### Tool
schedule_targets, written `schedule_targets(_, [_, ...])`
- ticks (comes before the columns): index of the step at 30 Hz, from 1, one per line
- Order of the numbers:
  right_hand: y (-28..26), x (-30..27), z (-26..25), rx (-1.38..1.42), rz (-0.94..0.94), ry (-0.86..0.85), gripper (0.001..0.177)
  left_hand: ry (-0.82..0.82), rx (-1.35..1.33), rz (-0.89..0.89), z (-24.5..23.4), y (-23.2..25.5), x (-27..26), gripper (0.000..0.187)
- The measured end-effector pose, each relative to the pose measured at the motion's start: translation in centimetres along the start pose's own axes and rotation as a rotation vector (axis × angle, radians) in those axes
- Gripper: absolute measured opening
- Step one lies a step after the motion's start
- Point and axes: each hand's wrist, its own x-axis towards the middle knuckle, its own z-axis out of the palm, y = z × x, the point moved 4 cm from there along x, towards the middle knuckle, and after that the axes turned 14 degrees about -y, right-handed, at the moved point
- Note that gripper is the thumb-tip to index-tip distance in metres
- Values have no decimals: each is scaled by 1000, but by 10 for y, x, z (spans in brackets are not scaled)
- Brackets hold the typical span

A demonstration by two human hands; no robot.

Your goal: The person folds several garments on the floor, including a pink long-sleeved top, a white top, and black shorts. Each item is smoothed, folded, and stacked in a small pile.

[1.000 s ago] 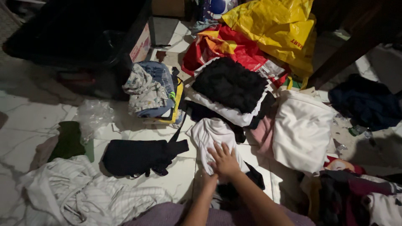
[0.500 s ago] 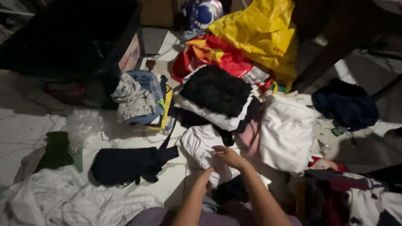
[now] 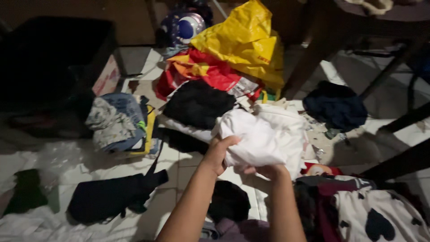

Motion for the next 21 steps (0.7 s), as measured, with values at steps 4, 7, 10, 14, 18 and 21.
schedule_targets(4, [-22, -9, -34, 353, -404, 74, 66, -45, 31, -148, 33, -19, 11, 64])
schedule_targets(7, [-32, -24, -62, 353, -602, 122, 71, -49, 136, -186, 33, -45, 11, 83])
schedule_targets(10, [-47, -38, -86, 189, -760, 194, 56, -95, 219, -245, 20, -75, 10, 90])
schedule_targets(14, [-53, -44, -97, 119, -660, 270, 53, -162, 75, -399, -7, -115, 19, 67])
schedule_targets(18, [-63, -51, -109, 42, -582, 320, 57, -98, 97, -307, -27, -143, 53, 60])
schedule_targets(21, [-75, -47, -131, -148, -587, 471, 59, -65, 152, -233, -26, -150, 94, 60])
